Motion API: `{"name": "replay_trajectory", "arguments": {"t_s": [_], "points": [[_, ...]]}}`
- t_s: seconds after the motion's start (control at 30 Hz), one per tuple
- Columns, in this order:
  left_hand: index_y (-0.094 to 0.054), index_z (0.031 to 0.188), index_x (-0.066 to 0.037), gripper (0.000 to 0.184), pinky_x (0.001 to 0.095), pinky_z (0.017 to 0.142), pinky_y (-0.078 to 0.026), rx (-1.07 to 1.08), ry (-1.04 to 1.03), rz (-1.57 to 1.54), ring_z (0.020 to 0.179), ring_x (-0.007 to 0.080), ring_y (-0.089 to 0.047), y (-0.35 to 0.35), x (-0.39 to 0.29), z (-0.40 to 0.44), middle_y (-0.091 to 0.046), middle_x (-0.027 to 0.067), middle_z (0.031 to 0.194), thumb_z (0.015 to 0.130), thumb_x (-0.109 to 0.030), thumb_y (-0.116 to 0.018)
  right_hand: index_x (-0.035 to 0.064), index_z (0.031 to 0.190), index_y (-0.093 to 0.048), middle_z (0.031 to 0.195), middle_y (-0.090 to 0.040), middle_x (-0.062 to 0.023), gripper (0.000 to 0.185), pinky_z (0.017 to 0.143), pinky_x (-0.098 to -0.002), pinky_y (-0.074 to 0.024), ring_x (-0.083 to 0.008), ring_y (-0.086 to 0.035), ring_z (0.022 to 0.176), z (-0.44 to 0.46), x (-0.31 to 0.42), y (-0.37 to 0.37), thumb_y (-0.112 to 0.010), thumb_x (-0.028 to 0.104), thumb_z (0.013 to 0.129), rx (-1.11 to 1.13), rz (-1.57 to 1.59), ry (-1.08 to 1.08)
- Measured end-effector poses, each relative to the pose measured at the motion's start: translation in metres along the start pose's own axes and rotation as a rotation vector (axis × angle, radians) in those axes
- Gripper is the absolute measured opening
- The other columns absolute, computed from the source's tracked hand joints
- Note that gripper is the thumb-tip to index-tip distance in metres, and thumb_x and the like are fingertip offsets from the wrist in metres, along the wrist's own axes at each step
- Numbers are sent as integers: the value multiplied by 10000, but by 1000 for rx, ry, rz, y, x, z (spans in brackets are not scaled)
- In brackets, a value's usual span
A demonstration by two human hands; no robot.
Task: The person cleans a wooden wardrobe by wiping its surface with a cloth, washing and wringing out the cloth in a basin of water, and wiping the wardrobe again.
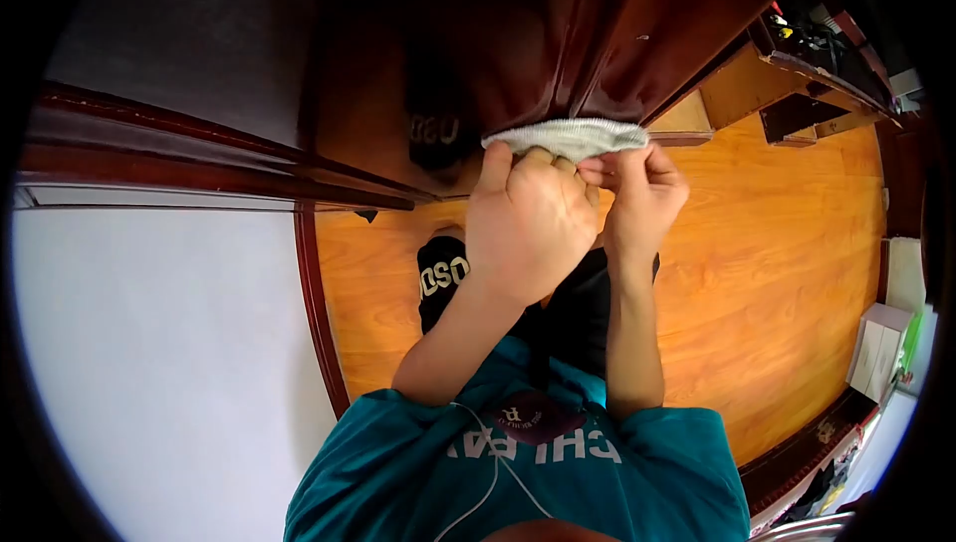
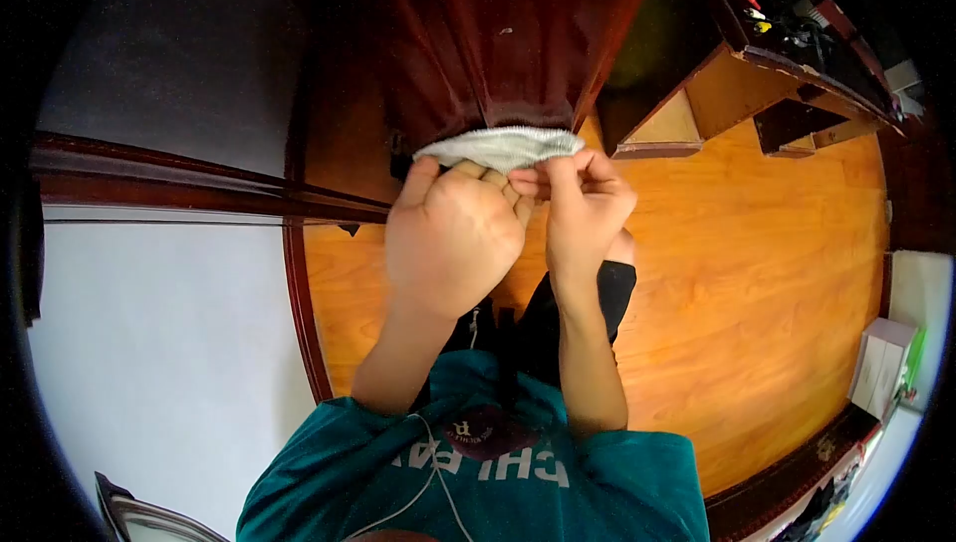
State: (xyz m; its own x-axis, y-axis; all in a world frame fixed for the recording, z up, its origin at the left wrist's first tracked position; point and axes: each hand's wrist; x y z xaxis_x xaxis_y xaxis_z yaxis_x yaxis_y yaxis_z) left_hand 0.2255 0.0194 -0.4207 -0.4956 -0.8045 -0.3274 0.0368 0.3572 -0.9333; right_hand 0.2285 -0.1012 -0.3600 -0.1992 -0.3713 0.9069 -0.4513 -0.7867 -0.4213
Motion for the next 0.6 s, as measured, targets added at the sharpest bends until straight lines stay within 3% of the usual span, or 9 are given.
{"name": "replay_trajectory", "arguments": {"t_s": [0.2,0.3,0.37,0.5,0.6], "points": [[-525,914,-17,272,338,820,-384,-27,110,-469,850,212,-451,85,31,37,-528,98,927,891,-218,-343,-66,700,-554,679,-613,-90,153,619,-254,-512,-154,-625,642,0,-112,55,-550,4,837,-57,-142,-187],[-476,971,0,316,342,837,-361,-116,114,-476,879,213,-402,98,25,38,-484,118,991,905,-230,-269,-74,710,-583,676,-623,-77,157,588,-228,-466,-116,-586,619,1,-167,82,-571,26,831,-4,-410,-104],[-440,1004,8,356,338,816,-343,-180,126,-523,869,204,-371,104,19,36,-456,122,1021,926,-236,-193,-69,713,-592,668,-618,-68,160,569,-228,-444,-103,-553,597,2,-183,83,-585,42,827,14,-378,-108],[-428,947,-20,293,325,777,-341,-308,36,-440,842,212,-359,128,-1,25,-445,113,1001,906,-220,-217,-66,722,-618,645,-596,-50,171,536,-236,-412,-87,-499,570,-8,-217,60,-614,74,821,74,-386,-123],[-419,919,-40,229,323,768,-341,-225,-53,-505,840,217,-363,158,-28,4,-448,112,992,859,-203,-270,-82,732,-618,649,-594,-46,160,579,-230,-447,-91,-521,604,-28,-244,41,-595,41,832,148,-437,-158]]}}
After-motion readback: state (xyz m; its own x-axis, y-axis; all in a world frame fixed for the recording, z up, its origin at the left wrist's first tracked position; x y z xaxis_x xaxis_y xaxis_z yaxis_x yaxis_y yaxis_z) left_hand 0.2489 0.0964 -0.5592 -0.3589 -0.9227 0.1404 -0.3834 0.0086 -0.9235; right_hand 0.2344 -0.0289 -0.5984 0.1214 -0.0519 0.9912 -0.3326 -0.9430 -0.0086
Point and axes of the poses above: each hand's wrist, its own z-axis towards the middle knuckle, its own y-axis out of the back of the hand, x = y × z
